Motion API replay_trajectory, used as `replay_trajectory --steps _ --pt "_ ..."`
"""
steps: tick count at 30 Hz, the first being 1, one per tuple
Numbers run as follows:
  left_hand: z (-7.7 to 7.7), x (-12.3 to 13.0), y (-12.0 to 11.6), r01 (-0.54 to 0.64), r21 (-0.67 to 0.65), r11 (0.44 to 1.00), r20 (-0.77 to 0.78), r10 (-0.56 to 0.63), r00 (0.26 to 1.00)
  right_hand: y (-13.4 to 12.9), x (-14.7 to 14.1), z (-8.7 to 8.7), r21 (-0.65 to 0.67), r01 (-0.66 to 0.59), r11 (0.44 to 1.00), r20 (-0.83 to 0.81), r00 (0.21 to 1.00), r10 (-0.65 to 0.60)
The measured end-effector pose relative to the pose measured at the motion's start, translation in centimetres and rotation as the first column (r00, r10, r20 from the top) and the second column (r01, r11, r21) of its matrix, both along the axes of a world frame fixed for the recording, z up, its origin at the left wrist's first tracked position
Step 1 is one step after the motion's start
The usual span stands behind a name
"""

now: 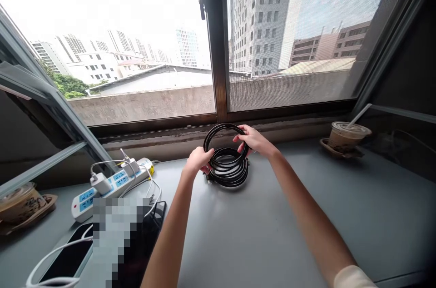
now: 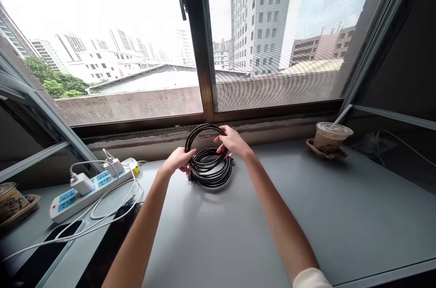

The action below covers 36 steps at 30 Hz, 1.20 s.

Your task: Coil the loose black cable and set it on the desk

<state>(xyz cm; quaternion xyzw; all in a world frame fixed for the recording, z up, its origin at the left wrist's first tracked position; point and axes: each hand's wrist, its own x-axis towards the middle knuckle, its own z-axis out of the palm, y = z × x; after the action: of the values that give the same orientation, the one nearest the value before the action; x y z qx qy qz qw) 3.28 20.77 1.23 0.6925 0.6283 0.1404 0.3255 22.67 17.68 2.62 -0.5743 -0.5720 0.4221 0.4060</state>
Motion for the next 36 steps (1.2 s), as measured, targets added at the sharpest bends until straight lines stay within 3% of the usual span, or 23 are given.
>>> replay_trajectory --steps 8,15,20,29,36 --pt "-0.3 -0.3 0.4 -0.036 0.075 0.997 0.126 0.026 0.992 -0.6 -0.6 0.2 0.159 0.100 0.982 0.164 0.978 -0.126" --pt "-0.1 -0.1 0.2 -0.059 0.069 0.996 0.062 0.055 0.997 0.7 0.4 -1.5 0.079 0.036 0.996 0.220 0.974 -0.053" --pt "-0.2 0.2 -0.1 -0.077 0.018 0.997 -0.001 0.077 0.997 1.7 0.7 -2.6 0.149 0.041 0.988 0.230 0.970 -0.075" --pt "-0.3 -0.6 0.9 -0.019 -0.078 0.997 0.196 0.034 0.980 1.3 0.0 -0.9 0.389 0.126 0.913 0.237 0.943 -0.231" --pt "-0.6 -1.2 1.3 0.063 -0.136 0.989 0.346 -0.012 0.938 0.9 -0.8 -0.6 0.472 0.126 0.873 0.283 0.916 -0.285"
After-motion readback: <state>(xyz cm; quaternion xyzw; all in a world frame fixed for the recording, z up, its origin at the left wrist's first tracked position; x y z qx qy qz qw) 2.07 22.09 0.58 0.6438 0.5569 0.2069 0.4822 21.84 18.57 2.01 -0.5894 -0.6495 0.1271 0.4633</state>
